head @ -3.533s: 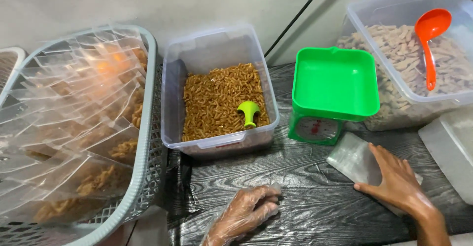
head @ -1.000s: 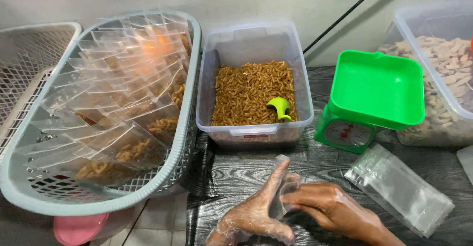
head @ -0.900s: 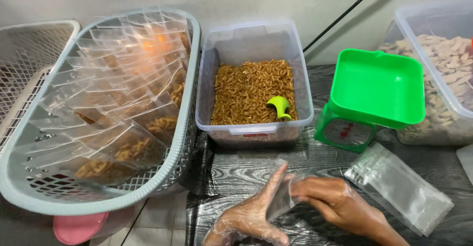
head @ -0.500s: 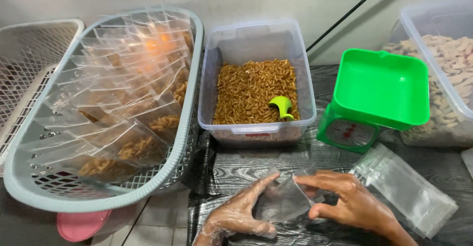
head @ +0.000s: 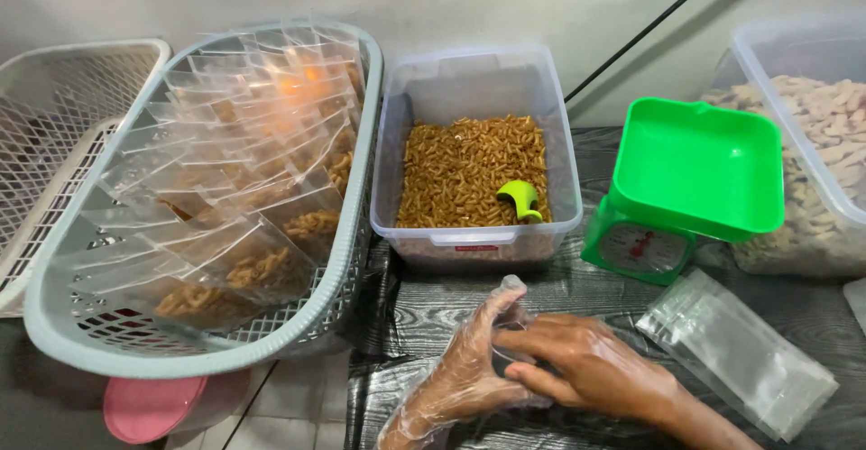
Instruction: Scooping dried food items into small plastic bags and placing them in a basket
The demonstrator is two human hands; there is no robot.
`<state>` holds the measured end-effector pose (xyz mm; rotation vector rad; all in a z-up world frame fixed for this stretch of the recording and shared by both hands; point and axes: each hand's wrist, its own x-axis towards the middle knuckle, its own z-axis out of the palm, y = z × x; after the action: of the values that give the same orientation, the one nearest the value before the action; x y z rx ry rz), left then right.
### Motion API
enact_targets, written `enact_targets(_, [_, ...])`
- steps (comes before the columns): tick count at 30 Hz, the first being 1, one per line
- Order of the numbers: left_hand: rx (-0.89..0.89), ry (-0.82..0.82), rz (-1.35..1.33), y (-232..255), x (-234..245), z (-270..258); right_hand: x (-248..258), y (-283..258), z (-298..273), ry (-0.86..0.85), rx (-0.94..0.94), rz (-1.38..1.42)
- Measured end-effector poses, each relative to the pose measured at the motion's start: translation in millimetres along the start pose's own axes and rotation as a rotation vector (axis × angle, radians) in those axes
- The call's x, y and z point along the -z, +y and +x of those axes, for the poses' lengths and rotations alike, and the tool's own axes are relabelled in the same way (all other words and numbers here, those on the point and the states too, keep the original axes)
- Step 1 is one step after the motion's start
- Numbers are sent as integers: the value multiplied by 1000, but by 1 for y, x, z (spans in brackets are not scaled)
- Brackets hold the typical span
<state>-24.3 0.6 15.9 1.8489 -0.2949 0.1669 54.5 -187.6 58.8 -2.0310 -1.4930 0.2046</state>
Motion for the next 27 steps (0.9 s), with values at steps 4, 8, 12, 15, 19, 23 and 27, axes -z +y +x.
enact_targets(4, [-67,44,26,8,9,4,5,4,3,102,112,-45])
enact_targets(8, [144,356,-8,22,27,10,25,9,8,474,129,-70])
enact_targets(12, [60,633,-55,43,52,20,45,24,30,561,-106,-183])
enact_targets(15, [-137,679,-104,40,65,34,48,43,55,428,-183,-235])
enact_targets(19, [-252,641,52,93,65,58,55,44,75,312,-197,-96])
enact_targets(23, [-611,738,238,88,78,108,49,62,84,292,-271,-44])
enact_targets(27, [-651,800,460,77,95,144,47,71,90,280,-338,-71])
